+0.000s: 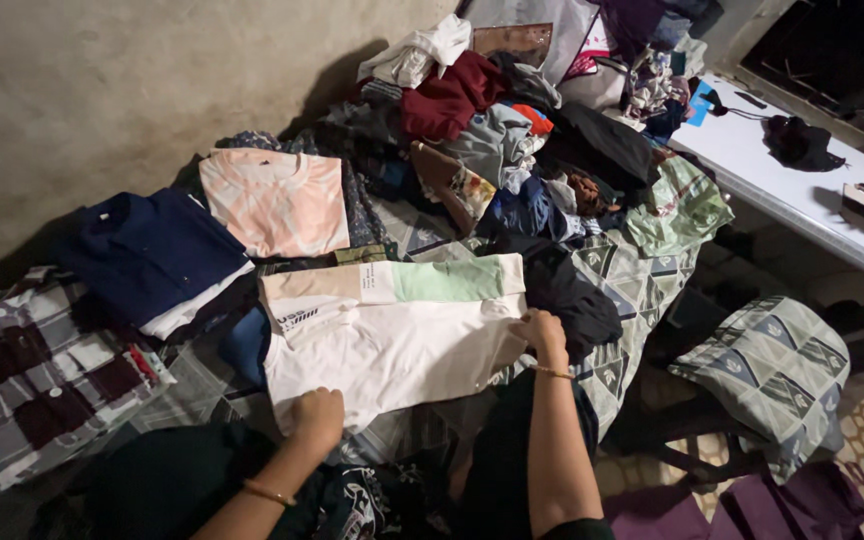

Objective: The person sits on the floor and folds various garments one by one, including a white t-shirt, a pink t-shirt, a dark blue shirt, a patterned short, a light green t-shirt, a grey polo, and a blue polo. Each item is smoothed, folded, and placed into a growing stack on the floor.

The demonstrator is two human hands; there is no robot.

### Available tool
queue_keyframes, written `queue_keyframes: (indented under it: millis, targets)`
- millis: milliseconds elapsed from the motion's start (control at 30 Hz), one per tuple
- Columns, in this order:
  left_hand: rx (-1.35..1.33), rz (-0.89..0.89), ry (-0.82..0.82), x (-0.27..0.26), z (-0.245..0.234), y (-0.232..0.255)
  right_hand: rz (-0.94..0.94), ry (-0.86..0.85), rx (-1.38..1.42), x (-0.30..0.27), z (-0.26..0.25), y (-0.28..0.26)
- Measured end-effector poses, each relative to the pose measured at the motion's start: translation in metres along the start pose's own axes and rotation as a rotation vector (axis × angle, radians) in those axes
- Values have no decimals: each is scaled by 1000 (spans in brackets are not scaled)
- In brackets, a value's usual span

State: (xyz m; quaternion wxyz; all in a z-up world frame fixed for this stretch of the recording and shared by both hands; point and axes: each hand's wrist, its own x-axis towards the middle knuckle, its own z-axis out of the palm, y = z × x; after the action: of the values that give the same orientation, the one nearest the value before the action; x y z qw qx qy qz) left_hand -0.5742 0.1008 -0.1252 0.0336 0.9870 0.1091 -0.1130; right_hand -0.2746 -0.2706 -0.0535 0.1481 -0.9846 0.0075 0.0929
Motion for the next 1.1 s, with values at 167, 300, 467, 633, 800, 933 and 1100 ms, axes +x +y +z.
queue_keyframes:
  millis: [167,300,467,633,800,933,1100]
  targets:
    - [35,-37,-145,8,-11,-45,5,107,50,0,-6,6]
    - [-23,-28,-180,3,-56,-73,117,221,150,6,-7,8]
    - [-487,-46,47,18,-131,-105,110,343,327,28,-11,6]
    - [-866,-50,717,63,-106,-116,133,362,295,44,-11,-9]
    - [-712,-212,462,71,-75,-125,129,252,182,45,-10,-12]
    - [-568,-345,215,68,-72,-127,116,219,153,46,-6,-6]
    - [-660,-396,268,68,-71,-130,96,106,36,54,-7,1]
